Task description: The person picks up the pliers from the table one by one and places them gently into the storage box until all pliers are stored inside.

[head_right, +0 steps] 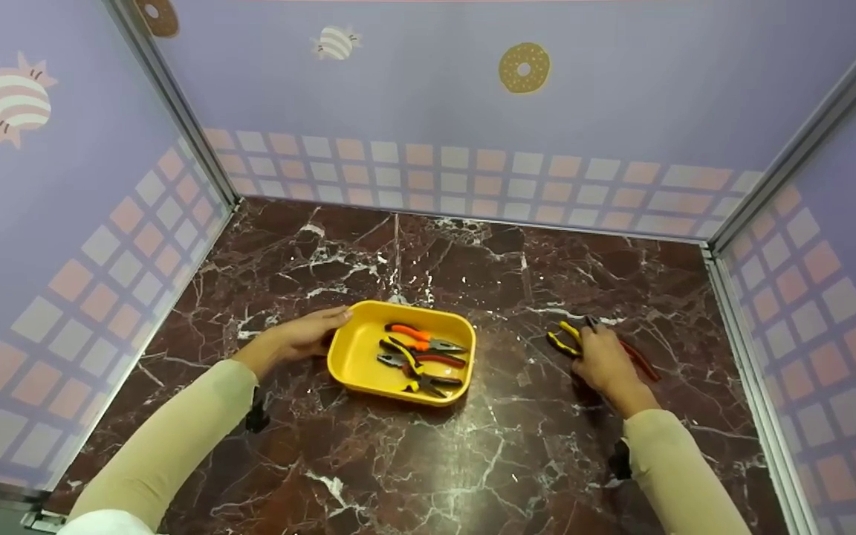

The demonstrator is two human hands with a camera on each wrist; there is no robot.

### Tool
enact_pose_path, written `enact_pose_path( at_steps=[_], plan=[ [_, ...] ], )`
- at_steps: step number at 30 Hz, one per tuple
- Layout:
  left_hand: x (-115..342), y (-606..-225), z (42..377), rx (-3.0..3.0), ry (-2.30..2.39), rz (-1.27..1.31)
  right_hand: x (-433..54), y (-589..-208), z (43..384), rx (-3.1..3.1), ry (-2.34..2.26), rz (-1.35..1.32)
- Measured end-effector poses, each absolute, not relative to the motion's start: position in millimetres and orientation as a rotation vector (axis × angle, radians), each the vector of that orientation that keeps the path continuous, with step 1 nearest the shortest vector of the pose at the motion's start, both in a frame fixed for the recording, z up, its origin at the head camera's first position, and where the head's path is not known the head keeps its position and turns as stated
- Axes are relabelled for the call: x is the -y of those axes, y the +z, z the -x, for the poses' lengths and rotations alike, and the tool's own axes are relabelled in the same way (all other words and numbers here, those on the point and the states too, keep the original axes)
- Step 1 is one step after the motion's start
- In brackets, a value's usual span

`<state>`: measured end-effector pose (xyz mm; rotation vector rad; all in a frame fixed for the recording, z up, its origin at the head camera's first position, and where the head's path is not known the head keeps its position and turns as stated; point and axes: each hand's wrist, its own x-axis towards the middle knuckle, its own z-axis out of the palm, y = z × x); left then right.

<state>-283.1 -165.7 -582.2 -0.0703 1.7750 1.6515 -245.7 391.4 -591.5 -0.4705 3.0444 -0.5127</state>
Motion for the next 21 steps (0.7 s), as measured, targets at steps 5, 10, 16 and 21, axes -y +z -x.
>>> enact_pose_path(
  at_steps=[5,10,16,21],
  plan=[
    [164,-581,282,-1.781,1.656,0.084,-391,-588,249,-3.004,-0.548,0.451],
    [165,-581,282,-1.784,1.652,0.103,-390,-583,253,-2.958,-0.604,0.422],
    [164,-580,281,-1.77,1.655,0.089,-386,-574,255,-2.94,-0.655,0.407],
    [165,-582,282,-1.788,1.64,0.088,-378,-568,257,-2.951,-0.71,0.454]
  ],
)
